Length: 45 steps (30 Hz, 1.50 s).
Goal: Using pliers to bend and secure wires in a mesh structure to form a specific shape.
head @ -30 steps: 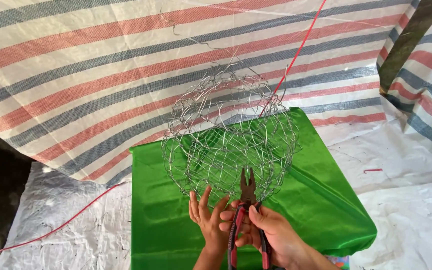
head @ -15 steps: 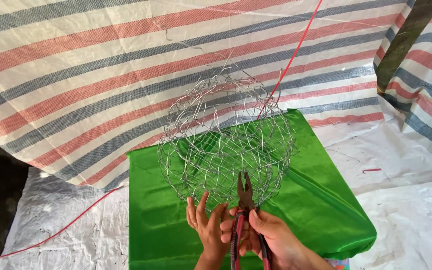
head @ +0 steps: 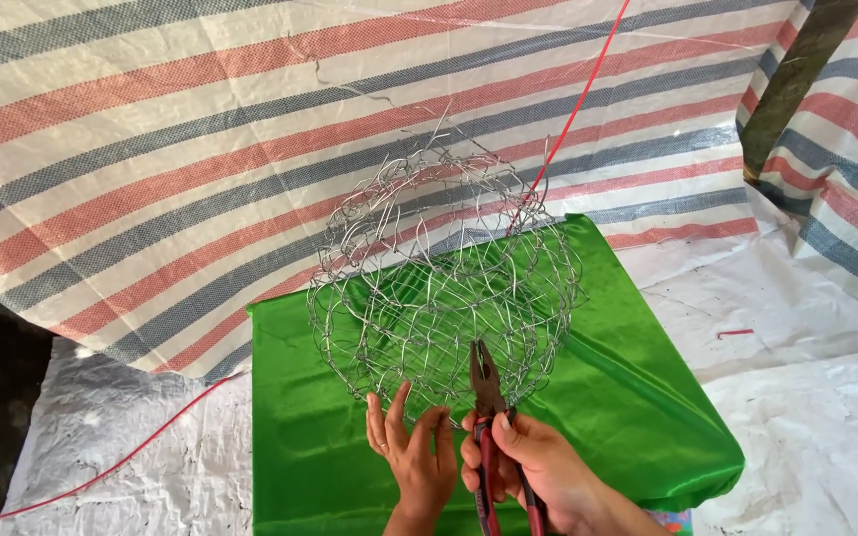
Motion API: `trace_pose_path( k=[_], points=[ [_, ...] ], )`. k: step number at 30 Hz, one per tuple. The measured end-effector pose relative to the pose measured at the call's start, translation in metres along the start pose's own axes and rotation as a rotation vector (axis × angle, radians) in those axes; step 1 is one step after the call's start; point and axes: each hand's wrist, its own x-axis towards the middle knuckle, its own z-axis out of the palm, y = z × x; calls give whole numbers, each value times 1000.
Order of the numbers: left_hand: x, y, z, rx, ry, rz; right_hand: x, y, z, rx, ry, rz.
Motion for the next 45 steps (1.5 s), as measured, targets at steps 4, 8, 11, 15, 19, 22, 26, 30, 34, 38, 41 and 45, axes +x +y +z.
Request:
trace_pose_path(
  k=[4, 8, 11, 15, 19, 22, 26, 30, 34, 38, 41, 45],
  points=[
    [0, 0, 0, 6, 5, -1, 3, 3, -4, 22, -21, 5],
    [-1, 0, 1, 6, 6, 1, 6, 6, -10, 37, -55, 4],
    [-1, -1, 2, 11, 9, 2, 8, 5, -12, -9, -64, 16],
    [-5, -5, 5, 22, 27, 7, 11, 4, -28, -79, -152, -11],
    [-5, -4, 5, 24, 23, 4, -7, -5, -35, -129, -240, 15],
    [-7, 4, 2, -9, 60, -24, -19, -7, -41, -118, -298, 37],
    [16, 39, -3, 17, 189, 138, -29, -11, -48, -97, -244, -33],
    [55, 63, 5, 62, 188, 209, -29, -4, -67, -34, -182, -94],
    [80, 69, 15, 155, 114, 180, -34, -5, -66, -55, -177, -92],
    [93, 70, 12, 47, 43, 138, -32, -6, -63, -53, -161, -58],
    [94, 70, 10, 25, 41, 155, -30, -6, -60, -28, -155, -36],
    [97, 72, 7, 5, 51, 182, -26, -5, -58, -30, -175, -30]
  ],
)
